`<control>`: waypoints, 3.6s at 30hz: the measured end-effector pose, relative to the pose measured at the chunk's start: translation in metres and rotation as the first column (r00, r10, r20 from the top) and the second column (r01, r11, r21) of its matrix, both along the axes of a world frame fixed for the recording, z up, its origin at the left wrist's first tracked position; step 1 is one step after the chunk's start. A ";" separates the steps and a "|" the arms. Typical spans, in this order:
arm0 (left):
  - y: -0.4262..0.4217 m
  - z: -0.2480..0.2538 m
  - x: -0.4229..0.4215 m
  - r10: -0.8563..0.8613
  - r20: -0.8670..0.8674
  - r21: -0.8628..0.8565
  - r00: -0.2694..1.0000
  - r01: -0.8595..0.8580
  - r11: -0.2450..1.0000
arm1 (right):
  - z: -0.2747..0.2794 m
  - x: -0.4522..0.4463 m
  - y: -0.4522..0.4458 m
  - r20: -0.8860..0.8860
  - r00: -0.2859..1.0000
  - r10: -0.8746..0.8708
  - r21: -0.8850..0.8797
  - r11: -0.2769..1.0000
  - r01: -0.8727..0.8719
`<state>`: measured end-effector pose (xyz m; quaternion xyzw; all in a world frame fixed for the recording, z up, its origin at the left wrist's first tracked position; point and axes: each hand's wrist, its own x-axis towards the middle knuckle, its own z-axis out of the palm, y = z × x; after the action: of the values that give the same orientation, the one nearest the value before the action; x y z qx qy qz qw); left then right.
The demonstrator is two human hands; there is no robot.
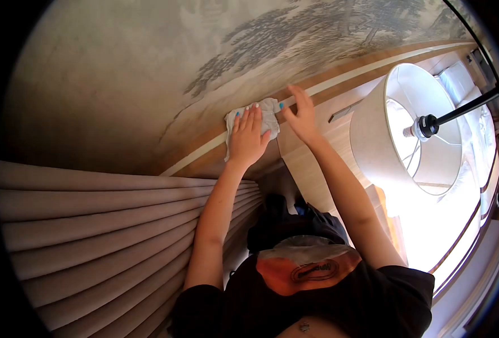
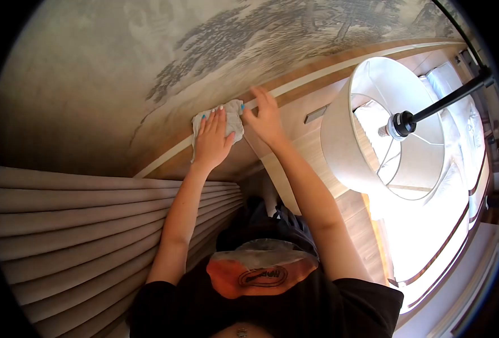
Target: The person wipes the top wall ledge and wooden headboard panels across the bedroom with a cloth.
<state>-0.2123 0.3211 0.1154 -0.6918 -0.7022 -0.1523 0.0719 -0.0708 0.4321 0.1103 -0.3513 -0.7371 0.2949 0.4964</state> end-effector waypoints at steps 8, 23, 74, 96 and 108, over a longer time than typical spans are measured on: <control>-0.050 0.003 -0.044 -0.011 -0.008 -0.025 1.000 0.010 1.000 | 0.007 -0.047 -0.031 0.392 0.918 -0.053 0.137 0.991 -0.002; -0.084 0.014 -0.062 0.004 0.064 -0.061 0.998 0.000 0.998 | 0.035 -0.063 -0.022 0.275 0.947 0.165 -0.396 0.917 -0.045; 0.137 -0.008 0.032 -0.610 0.045 -0.167 0.791 0.607 0.777 | -0.047 0.075 0.037 0.509 0.733 -0.452 0.220 0.891 0.397; 0.023 0.007 -0.029 -0.509 0.102 -0.219 0.855 0.518 0.827 | -0.083 0.073 0.015 0.316 0.899 -0.302 0.069 0.953 0.296; 0.191 -0.010 0.097 -0.604 0.070 -0.115 0.794 0.608 0.786 | -0.104 0.096 0.013 0.340 0.936 -0.097 -0.177 0.970 0.165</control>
<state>-0.1154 0.5120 0.1053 -0.8813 -0.4527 -0.1307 -0.0368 0.0250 0.4453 0.0061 -0.4927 -0.7503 0.2721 0.3468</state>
